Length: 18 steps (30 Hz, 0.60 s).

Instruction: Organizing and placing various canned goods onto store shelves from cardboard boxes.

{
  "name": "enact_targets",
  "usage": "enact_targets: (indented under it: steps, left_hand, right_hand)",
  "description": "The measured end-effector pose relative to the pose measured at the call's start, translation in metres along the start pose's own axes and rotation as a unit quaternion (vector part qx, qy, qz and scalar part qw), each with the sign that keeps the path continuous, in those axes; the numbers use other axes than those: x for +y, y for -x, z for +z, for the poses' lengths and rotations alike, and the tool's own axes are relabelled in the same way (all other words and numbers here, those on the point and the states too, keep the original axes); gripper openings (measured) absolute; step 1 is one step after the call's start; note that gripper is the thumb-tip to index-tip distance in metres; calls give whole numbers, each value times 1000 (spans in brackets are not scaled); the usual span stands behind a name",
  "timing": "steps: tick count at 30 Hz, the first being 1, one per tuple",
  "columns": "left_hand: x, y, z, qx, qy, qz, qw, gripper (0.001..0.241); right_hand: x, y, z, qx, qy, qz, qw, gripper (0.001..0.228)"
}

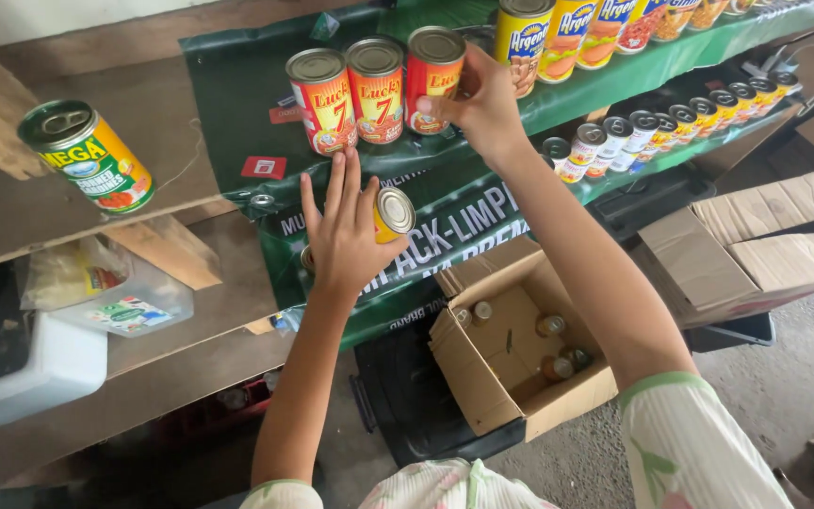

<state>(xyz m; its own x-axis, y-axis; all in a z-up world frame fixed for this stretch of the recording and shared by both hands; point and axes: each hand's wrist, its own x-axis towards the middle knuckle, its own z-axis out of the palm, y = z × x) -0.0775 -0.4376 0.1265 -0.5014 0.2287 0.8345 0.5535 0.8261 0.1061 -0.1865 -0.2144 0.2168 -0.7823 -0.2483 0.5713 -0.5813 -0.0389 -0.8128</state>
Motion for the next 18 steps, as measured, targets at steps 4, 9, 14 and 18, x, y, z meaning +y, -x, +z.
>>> enact_targets:
  steps: [4, 9, 14, 18]
  left_hand:
    - [-10, 2, 11, -29, -30, 8, 999, 64]
    - [-17, 4, 14, -21, -32, 16, 999, 60]
    - [-18, 4, 11, -6, -4, 19, 1000, 58]
    - [-19, 6, 11, -23, -11, 18, 1000, 60]
  right_hand:
    - [11, -9, 1, -7, 2, 3, 1000, 58]
    - [18, -12, 2, -5, 8, 4, 1000, 60]
    - [20, -8, 3, 9, 29, 7, 1000, 60]
    - [13, -7, 2, 1, 48, 8, 999, 60]
